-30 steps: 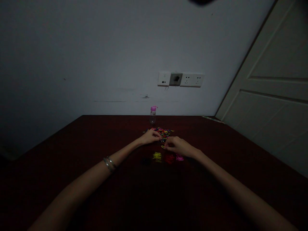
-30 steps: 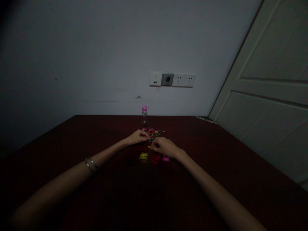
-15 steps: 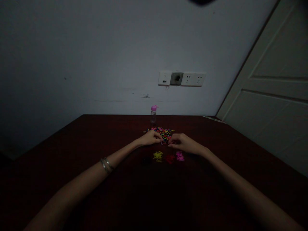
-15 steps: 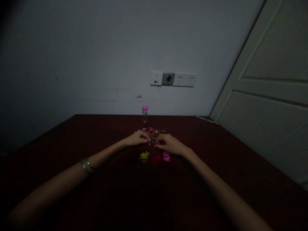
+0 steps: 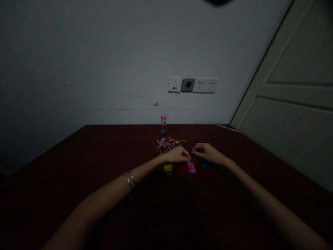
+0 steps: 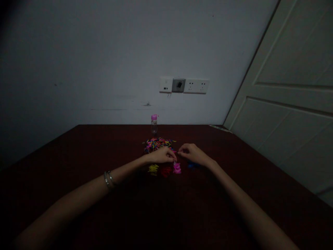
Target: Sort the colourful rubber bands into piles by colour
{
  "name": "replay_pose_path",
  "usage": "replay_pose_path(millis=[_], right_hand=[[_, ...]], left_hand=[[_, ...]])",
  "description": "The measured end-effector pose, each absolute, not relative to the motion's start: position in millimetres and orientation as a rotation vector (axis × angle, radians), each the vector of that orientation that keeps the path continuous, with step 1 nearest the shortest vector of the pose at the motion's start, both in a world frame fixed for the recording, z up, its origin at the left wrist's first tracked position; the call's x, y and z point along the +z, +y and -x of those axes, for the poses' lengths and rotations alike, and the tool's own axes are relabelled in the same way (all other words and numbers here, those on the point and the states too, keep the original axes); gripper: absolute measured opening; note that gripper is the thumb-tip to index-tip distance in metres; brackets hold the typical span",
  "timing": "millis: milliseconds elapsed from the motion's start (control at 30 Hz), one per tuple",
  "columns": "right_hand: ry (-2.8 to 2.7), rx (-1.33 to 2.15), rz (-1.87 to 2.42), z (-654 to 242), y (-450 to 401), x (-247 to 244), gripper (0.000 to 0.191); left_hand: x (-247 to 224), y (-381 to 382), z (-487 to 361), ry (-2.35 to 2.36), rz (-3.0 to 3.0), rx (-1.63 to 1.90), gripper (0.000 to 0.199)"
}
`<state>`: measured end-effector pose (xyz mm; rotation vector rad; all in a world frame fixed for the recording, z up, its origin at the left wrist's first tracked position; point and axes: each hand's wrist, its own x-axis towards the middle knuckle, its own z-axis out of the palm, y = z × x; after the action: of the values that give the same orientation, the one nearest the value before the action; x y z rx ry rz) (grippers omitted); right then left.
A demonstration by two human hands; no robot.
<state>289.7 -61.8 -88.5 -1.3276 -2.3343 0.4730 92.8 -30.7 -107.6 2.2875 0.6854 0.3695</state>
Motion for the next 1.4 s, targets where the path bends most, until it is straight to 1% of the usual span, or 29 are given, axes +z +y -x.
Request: replay_pose_path(millis=[133,267,433,567,700,800,967,1100,1267,1400], right_hand=[[-2.322,0.452,1.355,-293.2,-62.0,-89.2,0.023],[-2.33,0.431,1.334,-299.9,-57.5,-92.2,0.021],[-2.342,0.424,1.365,-303.7,-47.8,-100.2,0.02],[-2.365,0.475,1.365,-297.6,-41.7,-104.5,0.021],[-2.397,0.48,1.335,-286.8,-35.3,-105.6,0.022],[-2.408,0.488,1.324,-278.4,-32.1,-104.6,0.023],[-2.393,0.452,1.364,-268.8,-34.1,-98.2,0.023],[-2.459,0.381,1.257,-257.1,-40.4,-90.8,0.019],[-2.606,0.309,1.082,-220.5,-48.2,-85.4,0.019],[-2.733,0.221,0.961,-187.3,-47.4,-86.4,0.022]], left_hand=[[-108.1,-33.0,-97.9,0.655,-2.269,0.351,0.02],[-99.3,-31.0,-84.7,0.728,-2.214,0.394,0.027],[-84.4,-13.7,-41.8,0.926,-2.199,0.534,0.026],[-83.2,4.0,3.0,1.035,-2.163,0.602,0.025],[-90.9,13.0,38.3,1.131,-2.159,0.583,0.023],[-96.2,9.6,52.2,1.155,-2.213,0.502,0.021],[-102.1,-3.0,56.9,1.102,-2.285,0.37,0.024],[-108.7,-6.1,55.3,1.085,-2.364,0.33,0.029],[-115.4,-6.1,51.6,1.104,-2.446,0.389,0.022],[-114.5,-9.1,48.2,1.143,-2.454,0.455,0.024]])
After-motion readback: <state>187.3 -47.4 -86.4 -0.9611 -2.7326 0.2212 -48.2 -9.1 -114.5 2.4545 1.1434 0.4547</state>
